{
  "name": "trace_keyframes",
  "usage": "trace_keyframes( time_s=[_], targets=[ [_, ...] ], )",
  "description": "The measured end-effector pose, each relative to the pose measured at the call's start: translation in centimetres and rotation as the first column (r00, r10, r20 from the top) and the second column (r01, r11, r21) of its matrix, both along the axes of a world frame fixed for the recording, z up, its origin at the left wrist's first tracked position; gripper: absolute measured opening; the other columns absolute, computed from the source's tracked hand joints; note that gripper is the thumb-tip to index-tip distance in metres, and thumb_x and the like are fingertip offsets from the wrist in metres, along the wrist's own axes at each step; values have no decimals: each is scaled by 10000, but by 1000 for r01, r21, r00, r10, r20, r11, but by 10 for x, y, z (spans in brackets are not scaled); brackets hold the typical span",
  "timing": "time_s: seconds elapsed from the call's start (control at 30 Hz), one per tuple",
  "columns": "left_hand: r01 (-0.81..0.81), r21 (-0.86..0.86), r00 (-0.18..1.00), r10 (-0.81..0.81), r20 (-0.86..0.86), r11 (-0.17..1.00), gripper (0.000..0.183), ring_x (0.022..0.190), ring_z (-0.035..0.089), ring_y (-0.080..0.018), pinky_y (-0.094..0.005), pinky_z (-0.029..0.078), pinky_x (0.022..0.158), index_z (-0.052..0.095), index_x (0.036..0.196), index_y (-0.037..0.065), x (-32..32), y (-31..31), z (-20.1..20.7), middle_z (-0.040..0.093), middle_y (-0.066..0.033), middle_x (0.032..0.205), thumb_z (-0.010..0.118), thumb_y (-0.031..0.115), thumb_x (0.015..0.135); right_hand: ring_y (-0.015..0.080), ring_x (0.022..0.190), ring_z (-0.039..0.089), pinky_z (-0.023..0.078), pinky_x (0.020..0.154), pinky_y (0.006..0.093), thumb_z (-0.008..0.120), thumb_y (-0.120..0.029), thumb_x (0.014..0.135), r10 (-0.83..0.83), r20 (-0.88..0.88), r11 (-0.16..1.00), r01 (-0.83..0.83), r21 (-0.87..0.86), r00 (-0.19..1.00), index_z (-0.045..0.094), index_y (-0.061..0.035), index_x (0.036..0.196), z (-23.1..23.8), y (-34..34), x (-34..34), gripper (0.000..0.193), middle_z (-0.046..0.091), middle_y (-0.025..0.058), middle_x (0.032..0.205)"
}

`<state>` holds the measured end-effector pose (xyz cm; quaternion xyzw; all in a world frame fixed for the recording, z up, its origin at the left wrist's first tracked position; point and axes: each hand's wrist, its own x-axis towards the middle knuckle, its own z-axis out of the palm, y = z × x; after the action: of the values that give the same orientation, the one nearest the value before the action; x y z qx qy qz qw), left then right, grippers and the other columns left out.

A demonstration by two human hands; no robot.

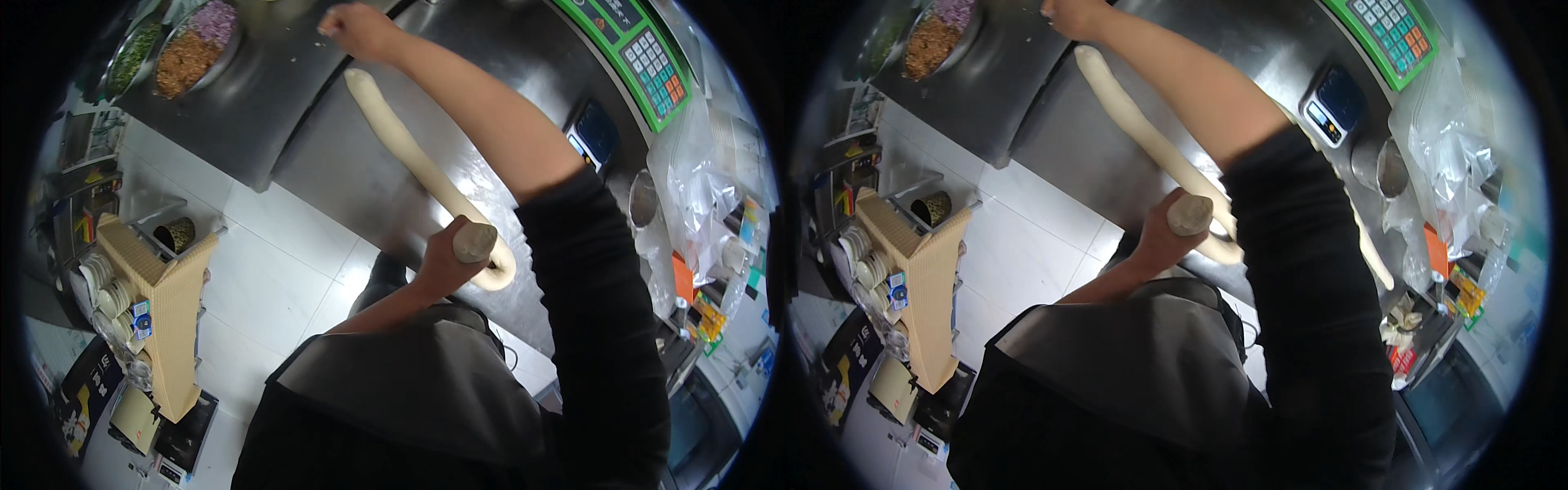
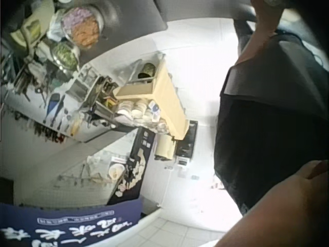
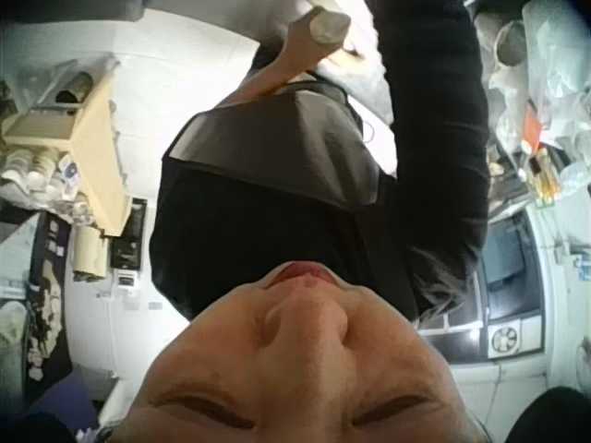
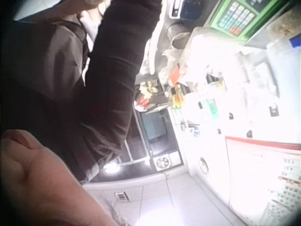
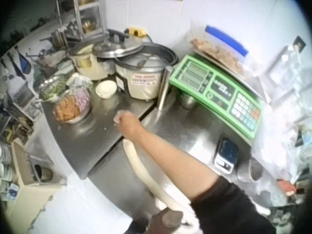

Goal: The person rolls two long dough ropes on a stainless steel counter, then pinches off small dough pieces from the ropes and arranges them in rows. The person uses both hands to tear and place the dough pieces without tools.

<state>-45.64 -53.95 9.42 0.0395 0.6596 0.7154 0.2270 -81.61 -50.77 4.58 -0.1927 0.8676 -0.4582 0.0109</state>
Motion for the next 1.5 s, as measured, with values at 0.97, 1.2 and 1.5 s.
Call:
trace_keyframes(
  time_s=[0.97,1.2,1.5],
  targets=[
    [12,34,1000,-11,-19,999,457,927,727,-223,-368,569,823,626,1137,5,-5,-4,-1,727,-148,965,840,68,739,147,919,682,541,822,328,682,-243,967,-63,376,986,-1,168,924,628,-31,1002,81,101,120,221,718,100,960],
    [116,-40,992,-117,-38,992,418,900,726,-218,-369,568,795,634,1110,-3,-10,22,1,724,-144,954,827,113,758,126,933,607,509,836,288,625,-281,1027,-296,605,807,532,-256,739,635,-30,1179,97,172,327,293,653,55,1028],
    [222,-179,917,-267,-296,959,467,801,727,-358,-406,567,708,659,1059,32,9,72,18,723,-176,875,879,242,704,324,810,642,551,710,410,757,-340,904,-475,-11,859,466,214,880,617,-30,1128,134,174,421,407,583,146,968]
  ],
)
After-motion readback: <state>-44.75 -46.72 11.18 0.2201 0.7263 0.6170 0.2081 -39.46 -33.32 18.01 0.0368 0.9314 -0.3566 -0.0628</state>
